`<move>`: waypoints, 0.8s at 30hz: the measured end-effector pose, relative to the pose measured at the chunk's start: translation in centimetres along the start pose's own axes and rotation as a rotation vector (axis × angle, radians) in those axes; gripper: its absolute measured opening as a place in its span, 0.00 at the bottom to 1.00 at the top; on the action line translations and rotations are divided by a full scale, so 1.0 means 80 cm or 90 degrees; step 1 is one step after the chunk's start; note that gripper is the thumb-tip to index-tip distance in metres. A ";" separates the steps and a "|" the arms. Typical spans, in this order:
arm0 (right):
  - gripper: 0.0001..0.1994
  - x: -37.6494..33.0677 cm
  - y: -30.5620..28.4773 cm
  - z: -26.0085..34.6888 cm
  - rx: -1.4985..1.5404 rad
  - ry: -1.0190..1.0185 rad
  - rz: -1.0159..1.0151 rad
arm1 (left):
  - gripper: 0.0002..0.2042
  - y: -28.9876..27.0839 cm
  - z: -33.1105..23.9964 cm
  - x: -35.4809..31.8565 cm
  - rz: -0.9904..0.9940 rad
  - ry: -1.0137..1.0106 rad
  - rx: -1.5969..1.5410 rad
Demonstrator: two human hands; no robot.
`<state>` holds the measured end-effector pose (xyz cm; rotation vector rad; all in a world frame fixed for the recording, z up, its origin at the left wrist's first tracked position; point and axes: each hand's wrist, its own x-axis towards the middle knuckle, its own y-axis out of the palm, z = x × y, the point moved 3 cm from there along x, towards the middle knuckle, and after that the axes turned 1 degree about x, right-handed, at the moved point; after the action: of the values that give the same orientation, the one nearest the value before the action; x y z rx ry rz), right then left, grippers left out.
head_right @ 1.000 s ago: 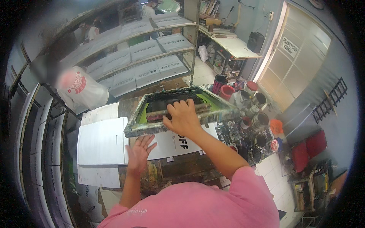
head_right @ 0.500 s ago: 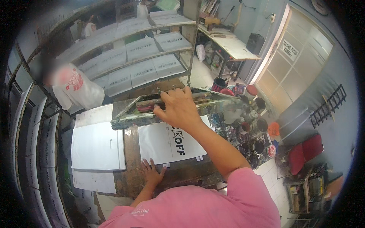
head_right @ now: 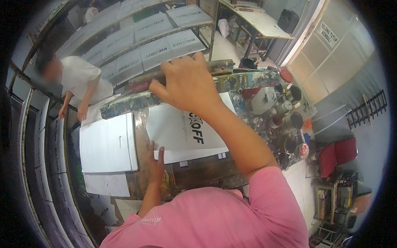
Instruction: The person performs screen printing on white bags by applying ink with a squeegee through a stencil frame, lifting the frame to reveal the print, and then placing the bags on a drying rack.
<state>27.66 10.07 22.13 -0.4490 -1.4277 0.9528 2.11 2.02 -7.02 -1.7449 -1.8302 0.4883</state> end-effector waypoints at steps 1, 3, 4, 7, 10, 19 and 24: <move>0.21 0.000 0.000 0.000 0.002 0.001 -0.003 | 0.32 -0.007 0.014 -0.004 -0.015 -0.026 -0.001; 0.21 -0.001 0.000 0.000 0.004 0.002 -0.009 | 0.32 -0.033 0.049 -0.010 0.008 0.014 0.099; 0.21 -0.002 0.000 0.001 0.003 0.001 -0.012 | 0.32 -0.047 0.071 -0.014 0.000 -0.022 0.114; 0.21 -0.006 0.003 0.003 -0.003 -0.002 -0.014 | 0.34 -0.085 0.135 -0.026 -0.032 -0.080 0.143; 0.21 -0.012 0.004 0.006 -0.004 -0.003 -0.018 | 0.38 -0.125 0.185 -0.031 -0.032 -0.195 0.239; 0.21 -0.030 0.001 0.017 -0.015 0.019 0.014 | 0.37 -0.024 0.129 -0.016 0.046 0.074 0.129; 0.22 -0.037 0.006 0.014 0.000 0.014 0.010 | 0.38 0.119 0.082 -0.047 0.258 0.206 0.134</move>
<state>26.84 7.79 20.10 -0.4702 -1.4058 0.9579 5.51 -0.14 -18.51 -1.9184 -1.1648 0.4983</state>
